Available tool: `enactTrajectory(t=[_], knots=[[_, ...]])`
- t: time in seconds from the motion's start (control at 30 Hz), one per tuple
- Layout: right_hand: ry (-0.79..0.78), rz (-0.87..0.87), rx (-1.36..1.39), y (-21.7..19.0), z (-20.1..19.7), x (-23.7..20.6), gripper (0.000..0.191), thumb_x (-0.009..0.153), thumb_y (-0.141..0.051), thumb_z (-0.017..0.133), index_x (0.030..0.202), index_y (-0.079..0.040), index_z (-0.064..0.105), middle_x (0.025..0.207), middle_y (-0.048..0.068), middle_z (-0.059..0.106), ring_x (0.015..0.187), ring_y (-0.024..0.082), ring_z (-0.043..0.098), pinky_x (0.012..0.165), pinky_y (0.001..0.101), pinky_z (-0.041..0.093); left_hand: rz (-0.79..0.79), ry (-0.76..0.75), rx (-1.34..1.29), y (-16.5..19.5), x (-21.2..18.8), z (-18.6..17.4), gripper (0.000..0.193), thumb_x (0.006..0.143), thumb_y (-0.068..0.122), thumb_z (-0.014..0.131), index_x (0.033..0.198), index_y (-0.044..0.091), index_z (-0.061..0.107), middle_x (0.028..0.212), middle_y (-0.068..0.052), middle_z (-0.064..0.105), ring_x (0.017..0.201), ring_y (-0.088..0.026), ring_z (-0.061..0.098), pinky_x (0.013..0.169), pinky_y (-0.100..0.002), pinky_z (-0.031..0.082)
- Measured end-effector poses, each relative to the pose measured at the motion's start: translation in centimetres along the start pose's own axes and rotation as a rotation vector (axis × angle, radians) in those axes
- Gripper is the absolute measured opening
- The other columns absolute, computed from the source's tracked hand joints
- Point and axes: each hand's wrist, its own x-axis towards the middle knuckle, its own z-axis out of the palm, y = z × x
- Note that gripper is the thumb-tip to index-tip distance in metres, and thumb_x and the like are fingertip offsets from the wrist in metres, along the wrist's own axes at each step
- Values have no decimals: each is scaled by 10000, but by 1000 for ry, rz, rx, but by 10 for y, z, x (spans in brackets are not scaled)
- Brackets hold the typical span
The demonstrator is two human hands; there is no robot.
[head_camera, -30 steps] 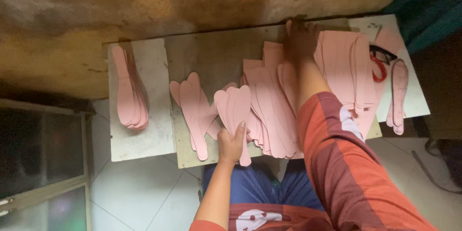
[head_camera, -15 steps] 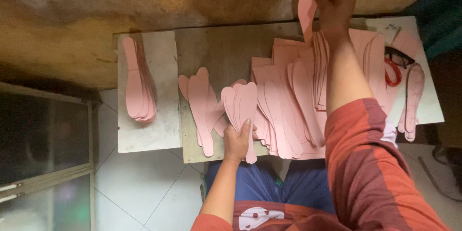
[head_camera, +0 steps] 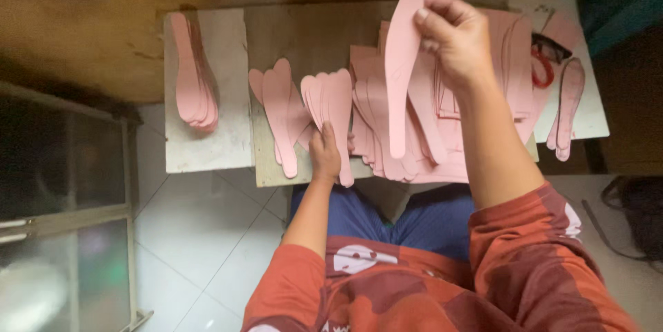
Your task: The person sits on the floor and sorts pink shoe insoles by picking them up from a pile, separating them into smaller groups, and stacking them on the table. The person occasionally adjusts the stacks and aligns the insoles.
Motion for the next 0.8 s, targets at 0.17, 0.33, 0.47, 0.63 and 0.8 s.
enactTrajectory(t=[0.17,0.33,0.47,0.63,0.8], knots=[[-3,252,-35,58,31,-94,205,943,-80,734,1128,8,718,972,63,744,750,76,673,620,199,542,150,-58,-130,21,-27,-1,426,1139,327,504,1159,-77,636,933,-107,663,783,-148,619,677,-292,522],[88,461,112,94,40,-153,277,916,-124,722,1158,1,670,977,58,720,766,127,699,654,282,601,147,23,22,46,-71,-2,332,956,172,719,1158,-89,684,1077,-135,753,969,-169,710,873,-316,561],[51,461,118,117,32,-196,333,943,-143,705,1248,-17,665,1016,53,727,841,123,692,728,275,593,99,172,171,54,-82,-2,316,879,129,787,1076,-104,707,993,-139,778,880,-170,735,810,-328,580],[-227,644,-20,128,14,-260,346,866,-59,761,1193,18,678,988,75,748,845,121,702,753,272,585,168,295,191,53,-79,1,350,894,125,800,1111,-112,661,1059,-163,757,942,-199,718,861,-338,565],[-133,586,-34,128,-3,-275,265,895,-74,744,1132,42,724,962,51,752,825,76,673,744,227,557,207,226,169,57,-84,15,410,931,122,772,1220,-119,611,1136,-166,732,1005,-219,697,907,-343,546]])
